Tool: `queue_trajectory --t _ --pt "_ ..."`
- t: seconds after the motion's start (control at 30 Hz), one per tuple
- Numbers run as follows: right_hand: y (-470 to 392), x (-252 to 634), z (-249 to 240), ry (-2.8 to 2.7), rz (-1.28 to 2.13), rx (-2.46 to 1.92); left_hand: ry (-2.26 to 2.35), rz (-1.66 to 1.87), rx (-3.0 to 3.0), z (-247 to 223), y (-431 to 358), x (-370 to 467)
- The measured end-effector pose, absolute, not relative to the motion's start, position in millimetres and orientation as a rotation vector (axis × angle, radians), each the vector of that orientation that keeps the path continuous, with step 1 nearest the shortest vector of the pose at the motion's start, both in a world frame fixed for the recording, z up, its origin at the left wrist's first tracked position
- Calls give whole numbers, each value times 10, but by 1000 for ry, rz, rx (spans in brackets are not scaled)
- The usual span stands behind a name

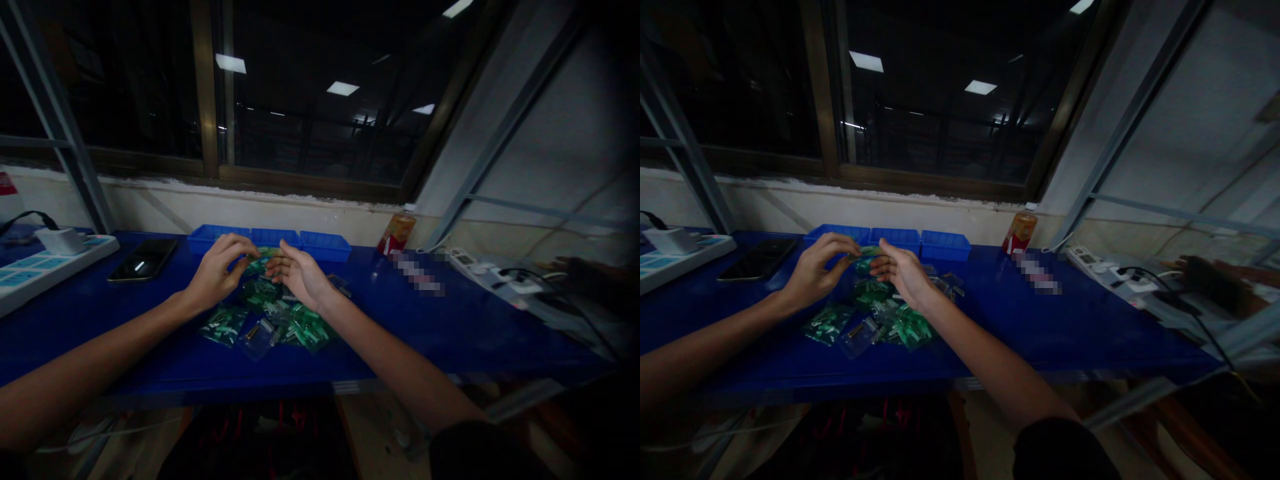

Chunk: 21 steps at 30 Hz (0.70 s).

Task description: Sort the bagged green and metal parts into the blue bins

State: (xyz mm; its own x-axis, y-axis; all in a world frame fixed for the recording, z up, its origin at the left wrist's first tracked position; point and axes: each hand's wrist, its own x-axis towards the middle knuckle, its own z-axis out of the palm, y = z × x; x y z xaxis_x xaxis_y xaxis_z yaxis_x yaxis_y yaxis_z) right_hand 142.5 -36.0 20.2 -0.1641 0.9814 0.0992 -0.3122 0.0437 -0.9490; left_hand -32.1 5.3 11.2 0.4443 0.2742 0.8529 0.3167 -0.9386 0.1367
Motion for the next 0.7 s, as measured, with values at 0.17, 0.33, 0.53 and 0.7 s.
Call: queue_trajectory --t 0.17,0.33,0.53,0.7 --pt "-264 1443 90 -1241 1235 -1028 -494 -1191 -2882 105 41 -309" --pt "-209 1453 9 -1389 627 -1101 -825 -1155 -3164 110 37 -260" --pt "-302 1470 53 -1763 94 -1011 -1654 -1714 -3446 138 80 -252" --pt "-341 1448 36 -1927 -24 -955 -2128 -1869 -3406 136 78 -247"
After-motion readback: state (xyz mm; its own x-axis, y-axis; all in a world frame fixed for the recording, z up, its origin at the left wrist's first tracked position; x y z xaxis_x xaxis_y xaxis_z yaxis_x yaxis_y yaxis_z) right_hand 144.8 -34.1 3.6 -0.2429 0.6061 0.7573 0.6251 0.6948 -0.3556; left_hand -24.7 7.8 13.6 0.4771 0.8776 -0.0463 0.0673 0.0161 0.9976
